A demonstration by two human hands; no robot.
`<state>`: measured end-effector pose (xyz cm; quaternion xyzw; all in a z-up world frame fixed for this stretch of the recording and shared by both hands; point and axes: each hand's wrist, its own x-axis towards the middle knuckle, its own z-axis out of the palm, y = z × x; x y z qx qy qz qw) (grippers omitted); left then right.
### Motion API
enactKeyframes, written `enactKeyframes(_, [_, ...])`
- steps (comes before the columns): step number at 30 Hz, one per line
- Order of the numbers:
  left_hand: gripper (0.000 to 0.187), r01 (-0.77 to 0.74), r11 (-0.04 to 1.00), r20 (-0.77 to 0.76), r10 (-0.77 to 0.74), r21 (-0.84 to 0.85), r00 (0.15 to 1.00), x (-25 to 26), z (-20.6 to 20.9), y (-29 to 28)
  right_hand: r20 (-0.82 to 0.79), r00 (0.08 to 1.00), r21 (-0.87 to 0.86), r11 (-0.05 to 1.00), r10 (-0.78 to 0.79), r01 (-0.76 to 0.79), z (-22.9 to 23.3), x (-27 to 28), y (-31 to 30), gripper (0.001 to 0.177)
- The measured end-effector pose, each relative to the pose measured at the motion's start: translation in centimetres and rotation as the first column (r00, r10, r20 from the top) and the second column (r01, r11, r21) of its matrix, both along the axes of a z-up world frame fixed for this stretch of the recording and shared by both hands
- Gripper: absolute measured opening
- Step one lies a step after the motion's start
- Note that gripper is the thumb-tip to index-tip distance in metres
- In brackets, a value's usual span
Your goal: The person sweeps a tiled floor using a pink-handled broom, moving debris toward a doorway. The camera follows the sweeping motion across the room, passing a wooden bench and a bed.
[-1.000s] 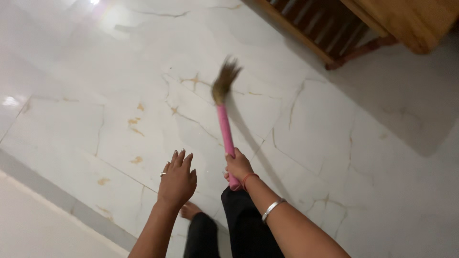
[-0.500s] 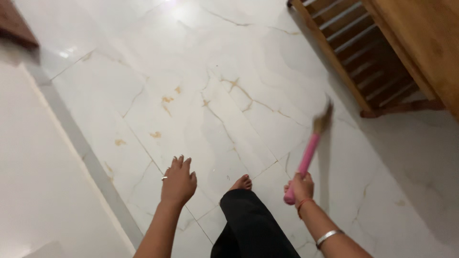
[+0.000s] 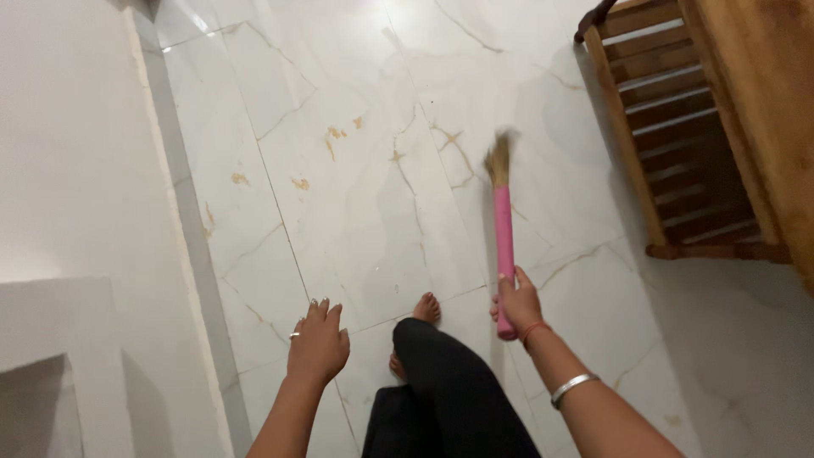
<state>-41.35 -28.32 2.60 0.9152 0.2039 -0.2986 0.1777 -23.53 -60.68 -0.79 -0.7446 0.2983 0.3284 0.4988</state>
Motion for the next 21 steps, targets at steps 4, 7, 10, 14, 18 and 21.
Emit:
enactKeyframes(4, [0.052,-0.073,0.997,-0.004,0.073,-0.002,0.997,-1.6,0.2,-2.5,0.023,0.973,-0.087,0.97,0.229,-0.227,7.4,-0.3,1.6,0.054])
enactKeyframes(7, [0.053,-0.115,0.993,0.003,0.115,-0.015,0.993,-0.9,0.4,-4.1,-0.04,0.943,-0.059,0.941,0.331,-0.333,9.9,-0.1,1.4,0.06])
enactKeyframes(10, [0.053,-0.19,0.981,0.022,0.191,-0.032,0.981,-0.3,0.4,-6.9,-0.059,0.849,-0.034,0.849,0.525,-0.527,9.6,-0.9,-1.8,0.059])
enactKeyframes(14, [0.054,-0.385,0.921,0.04,0.388,-0.06,0.921,0.5,0.5,-10.1,-0.039,0.604,-0.025,0.604,0.796,-0.797,6.6,-0.5,-6.4,0.061])
enactKeyframes(18, [0.055,-0.536,0.842,0.044,0.539,-0.067,0.841,0.1,1.4,-16.9,0.093,0.272,-0.021,0.275,0.958,-0.961,5.6,-0.2,-12.7,0.056])
enactKeyframes(21, [0.055,-0.616,0.783,0.018,0.619,-0.08,0.785,-0.6,2.0,-21.4,-0.094,-0.045,-0.018,-0.047,0.995,-0.999,4.7,0.6,-14.3,0.058])
